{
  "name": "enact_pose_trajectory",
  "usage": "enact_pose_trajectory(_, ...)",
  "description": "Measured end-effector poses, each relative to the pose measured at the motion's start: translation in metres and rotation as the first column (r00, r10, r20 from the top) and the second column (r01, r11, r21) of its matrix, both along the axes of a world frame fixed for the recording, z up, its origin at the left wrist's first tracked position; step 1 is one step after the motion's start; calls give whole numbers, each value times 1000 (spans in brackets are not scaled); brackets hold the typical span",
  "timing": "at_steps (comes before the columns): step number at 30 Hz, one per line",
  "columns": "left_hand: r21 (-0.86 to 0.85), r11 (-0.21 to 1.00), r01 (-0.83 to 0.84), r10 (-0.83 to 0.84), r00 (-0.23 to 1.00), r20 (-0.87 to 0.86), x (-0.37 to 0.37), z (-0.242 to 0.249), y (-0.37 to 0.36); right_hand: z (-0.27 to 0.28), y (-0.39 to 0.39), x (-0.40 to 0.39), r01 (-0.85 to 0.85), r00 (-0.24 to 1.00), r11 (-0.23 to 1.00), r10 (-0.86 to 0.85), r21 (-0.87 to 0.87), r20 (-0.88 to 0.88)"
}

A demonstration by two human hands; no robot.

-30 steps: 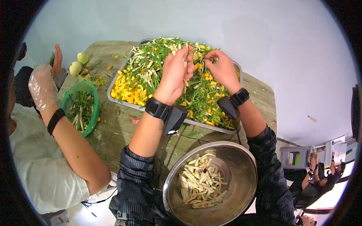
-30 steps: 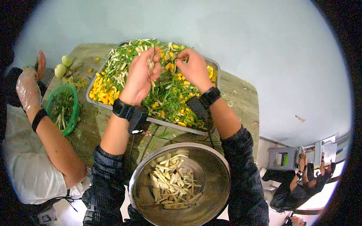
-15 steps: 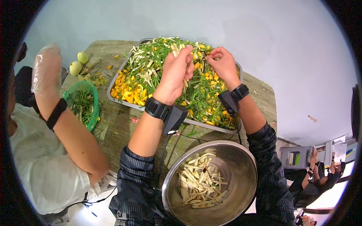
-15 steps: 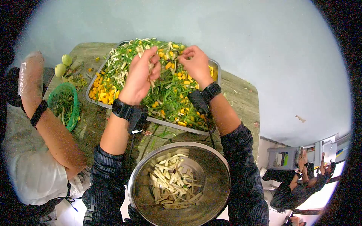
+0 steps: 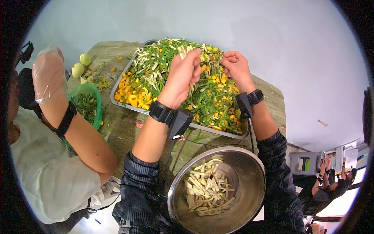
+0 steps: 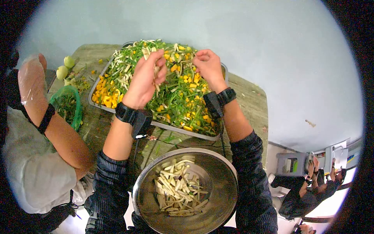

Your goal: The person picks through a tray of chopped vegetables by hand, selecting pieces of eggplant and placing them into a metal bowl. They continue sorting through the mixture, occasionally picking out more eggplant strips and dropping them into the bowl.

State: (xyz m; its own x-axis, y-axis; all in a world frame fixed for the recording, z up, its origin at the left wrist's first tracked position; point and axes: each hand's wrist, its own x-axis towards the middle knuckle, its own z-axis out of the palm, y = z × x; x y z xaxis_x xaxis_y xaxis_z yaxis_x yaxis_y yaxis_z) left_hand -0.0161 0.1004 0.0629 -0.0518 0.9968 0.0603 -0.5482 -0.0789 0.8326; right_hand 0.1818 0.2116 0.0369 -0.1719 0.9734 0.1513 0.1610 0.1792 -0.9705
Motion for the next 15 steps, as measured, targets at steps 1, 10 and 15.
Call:
enact_pose_trajectory(1,-4,1000,4,-4,1000,-7,0,-1,0,0,-1,-1,0,1000,1000,0,0,0)
enact_pose_trajectory(10,-84,996,-12,8,998,-55,4,-3,2,16,-25,-11,-67,993,997,71,-44,95)
enact_pose_trajectory(15,-17,1000,14,-16,995,-102,10,-9,3,33,-49,-24,-243,966,970,240,-19,-100)
